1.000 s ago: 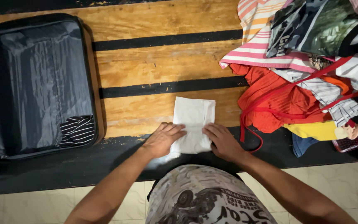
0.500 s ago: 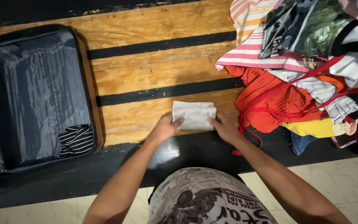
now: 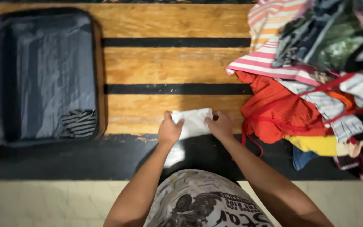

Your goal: The person folds a striped top, a white cloth, a pair of denim shorts, a pink cloth, and a black cloth on a wooden bench. Each item is folded neatly and placed into an open black suitcase. The person handles the items one at a time, arranging them in the suitcase.

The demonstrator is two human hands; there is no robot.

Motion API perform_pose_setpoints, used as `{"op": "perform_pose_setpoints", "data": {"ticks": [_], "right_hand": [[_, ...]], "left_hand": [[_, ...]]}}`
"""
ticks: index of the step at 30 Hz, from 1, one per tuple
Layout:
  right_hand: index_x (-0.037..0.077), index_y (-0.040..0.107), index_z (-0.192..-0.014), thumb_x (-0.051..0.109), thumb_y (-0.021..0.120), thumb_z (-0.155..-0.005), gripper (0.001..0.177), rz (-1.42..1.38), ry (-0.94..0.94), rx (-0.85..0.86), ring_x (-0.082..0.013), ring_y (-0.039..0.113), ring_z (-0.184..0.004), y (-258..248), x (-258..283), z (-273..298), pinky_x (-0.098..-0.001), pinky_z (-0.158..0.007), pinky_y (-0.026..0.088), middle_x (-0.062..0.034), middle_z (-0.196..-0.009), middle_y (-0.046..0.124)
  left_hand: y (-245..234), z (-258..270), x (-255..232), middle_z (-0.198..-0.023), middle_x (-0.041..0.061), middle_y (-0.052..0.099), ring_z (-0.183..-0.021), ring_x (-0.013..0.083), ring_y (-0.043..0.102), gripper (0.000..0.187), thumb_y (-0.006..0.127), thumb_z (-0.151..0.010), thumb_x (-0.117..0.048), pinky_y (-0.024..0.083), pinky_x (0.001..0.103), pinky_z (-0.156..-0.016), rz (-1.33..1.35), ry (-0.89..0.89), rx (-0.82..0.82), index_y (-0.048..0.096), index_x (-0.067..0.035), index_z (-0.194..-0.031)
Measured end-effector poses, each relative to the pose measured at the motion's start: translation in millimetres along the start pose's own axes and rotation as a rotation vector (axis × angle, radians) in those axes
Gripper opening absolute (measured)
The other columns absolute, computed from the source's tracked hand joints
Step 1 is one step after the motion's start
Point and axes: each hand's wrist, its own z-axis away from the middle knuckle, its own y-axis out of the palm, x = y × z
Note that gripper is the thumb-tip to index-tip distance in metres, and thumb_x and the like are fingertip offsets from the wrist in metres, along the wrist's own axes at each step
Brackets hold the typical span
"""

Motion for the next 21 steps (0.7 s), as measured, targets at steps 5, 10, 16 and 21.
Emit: {"op": "perform_pose_setpoints", "data": {"ticks": [5,10,16,21], "right_hand": [[0.007,0.053,-0.093,0.004,0.072,-0.079,0.024,-0.462,-0.256,0.325,-0.0082,0.053,-0.078,12,-15,13,-0.0276,-0.069,0.046,0.0013,-0.084,0.056],[0.010,0.049,-0.095,-0.002,0.069,-0.077,0.029,-0.452,-0.344,0.531,-0.0068,0.048,-0.074,4,30,28,-0.0256,-0.064,0.040,0.0033,-0.085,0.053],[0.010,0.050,-0.107,-0.003,0.068,-0.076,0.039,-0.459,-0.407,0.571,-0.0058,0.053,-0.082,-6,142,40,-0.0242,-0.069,0.043,0.0033,-0.093,0.058],[0.009,0.052,-0.119,-0.002,0.067,-0.081,0.042,-0.576,-0.391,0.569,-0.0095,0.065,-0.094,35,237,56,-0.0277,-0.080,0.052,-0.0043,-0.109,0.070]], "left_hand": [[-44,62,10,-0.114,0.021,0.071,-0.112,0.0444,0.064,0.077,0.074,-0.084,-0.031,0.048,0.054,-0.096,0.045,-0.205,0.127,0.035,-0.014,-0.149],[-97,59,-2,-0.144,0.029,0.050,-0.137,0.0410,0.037,0.084,0.071,-0.061,-0.011,0.032,0.051,-0.109,0.059,0.555,-0.078,0.048,-0.005,-0.141],[-190,30,-11,-0.120,0.018,0.067,-0.126,0.0360,0.055,0.054,0.071,-0.073,-0.016,0.031,0.050,-0.115,0.056,0.618,0.263,0.065,-0.007,-0.126],[-274,23,12,-0.105,0.021,0.070,-0.100,0.0432,0.067,0.033,0.069,-0.091,-0.025,0.051,0.051,-0.084,0.063,0.443,0.245,0.064,-0.007,-0.118]]}}
